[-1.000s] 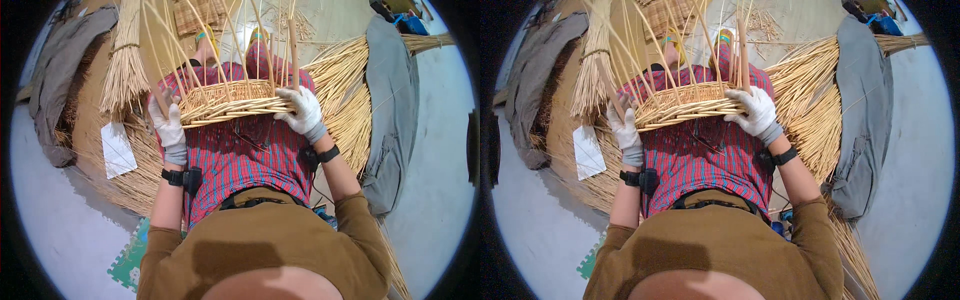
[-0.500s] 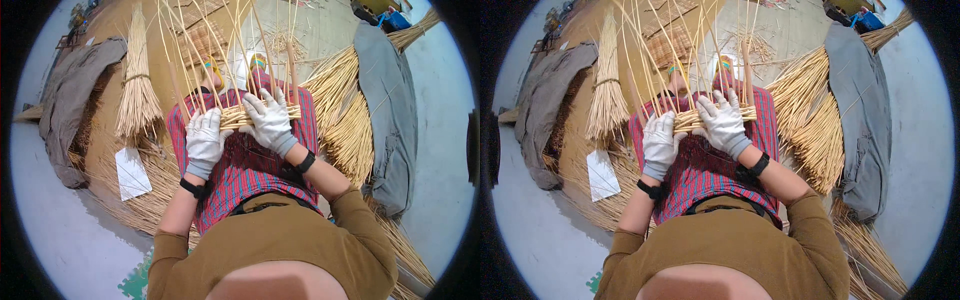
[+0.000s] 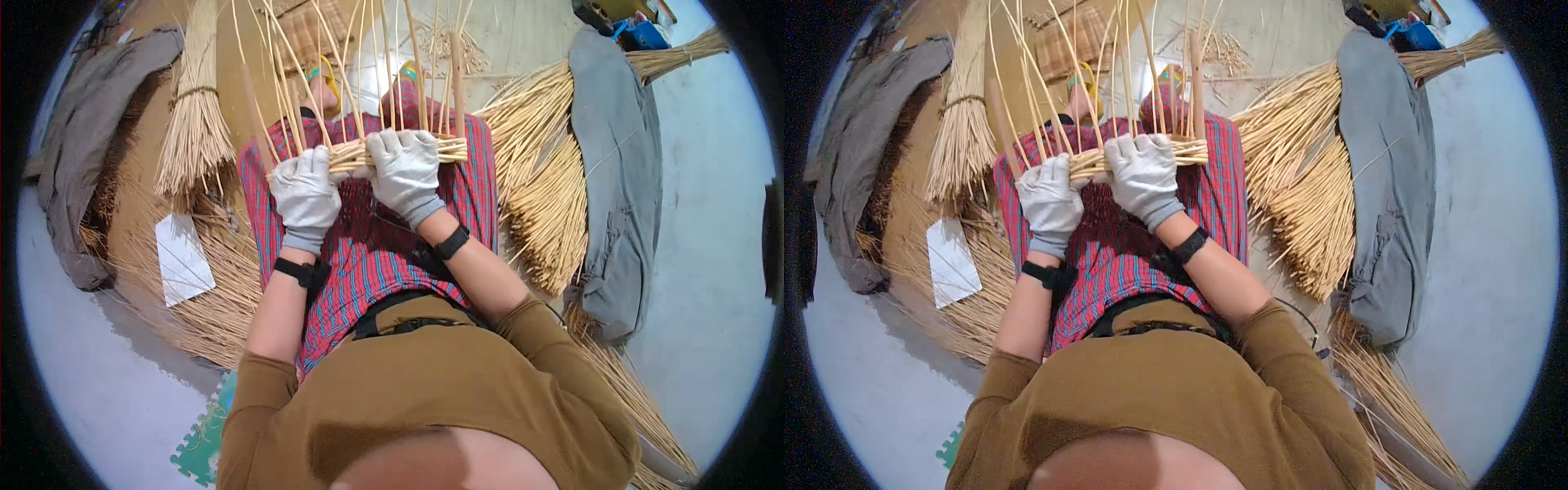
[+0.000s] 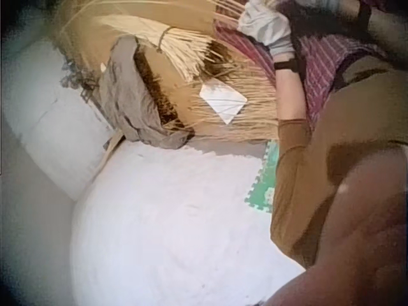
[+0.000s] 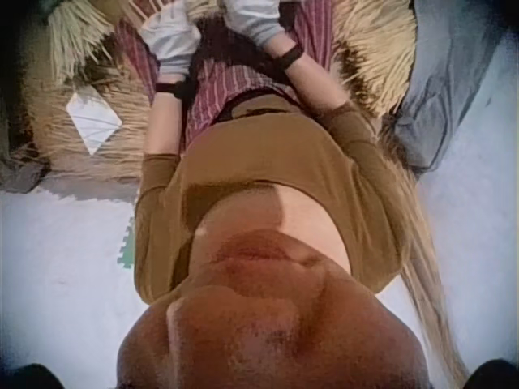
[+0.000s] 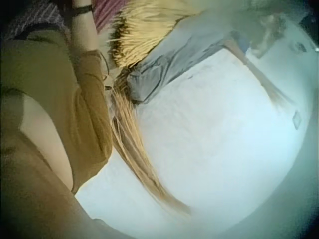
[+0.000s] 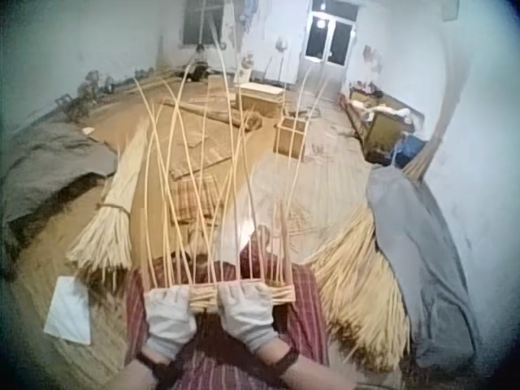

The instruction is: Weaving a basket using straw or wicker materials.

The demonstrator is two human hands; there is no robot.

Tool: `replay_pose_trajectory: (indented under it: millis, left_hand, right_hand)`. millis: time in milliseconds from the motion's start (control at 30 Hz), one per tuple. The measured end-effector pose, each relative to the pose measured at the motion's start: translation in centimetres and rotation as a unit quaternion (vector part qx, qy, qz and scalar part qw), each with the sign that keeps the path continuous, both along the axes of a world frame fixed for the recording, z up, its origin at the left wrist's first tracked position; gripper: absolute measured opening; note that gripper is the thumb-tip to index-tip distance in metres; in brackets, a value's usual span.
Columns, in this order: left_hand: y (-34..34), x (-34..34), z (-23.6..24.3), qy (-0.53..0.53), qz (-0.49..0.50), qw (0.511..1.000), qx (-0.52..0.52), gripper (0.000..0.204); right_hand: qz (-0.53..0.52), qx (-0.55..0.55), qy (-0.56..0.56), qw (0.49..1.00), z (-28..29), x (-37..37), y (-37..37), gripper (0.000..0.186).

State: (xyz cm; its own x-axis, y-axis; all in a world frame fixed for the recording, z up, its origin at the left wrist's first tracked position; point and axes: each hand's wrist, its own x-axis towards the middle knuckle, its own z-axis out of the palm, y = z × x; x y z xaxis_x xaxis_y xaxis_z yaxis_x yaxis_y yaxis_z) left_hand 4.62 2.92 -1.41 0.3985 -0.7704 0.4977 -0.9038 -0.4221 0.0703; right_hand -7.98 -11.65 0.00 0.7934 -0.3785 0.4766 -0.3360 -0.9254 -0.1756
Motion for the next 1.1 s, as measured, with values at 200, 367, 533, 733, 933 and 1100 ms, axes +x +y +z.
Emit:
replay_pose_trajectory:
  millis: [200,367,533,733,933,1100]
  left_hand:
    - [3.1,-3.0,2.0,0.109,-0.054,0.992,0.027,0.05]
    - [3.2,-3.1,0.5,0.091,-0.062,0.993,0.05,0.048]
    - [0.8,-0.8,-1.9,0.087,-0.061,0.986,0.127,0.052]
    - [1.0,-1.3,-0.6,0.089,-0.036,0.979,0.179,0.054]
    - [0.5,-3.6,3.6,0.054,0.026,0.998,-0.017,0.055]
    - [-2.3,-4.8,4.5,0.178,-0.119,0.977,-0.02,0.035]
  right_hand:
    - [0.027,0.042,0.011,0.999,0.8,-4.3,1.9,0.052]
    - [0.058,0.048,0.07,0.995,-2.0,-5.8,1.5,0.045]
    - [0.051,0.014,0.107,0.993,-3.8,-5.0,0.1,0.047]
    - [0.0,0.085,-0.175,0.981,0.7,-7.6,-2.2,0.051]
    - [-0.033,0.28,-0.228,0.932,0.5,-12.3,-6.3,0.038]
    - [-0.241,0.461,-0.164,0.838,-8.6,-18.8,-10.8,0.034]
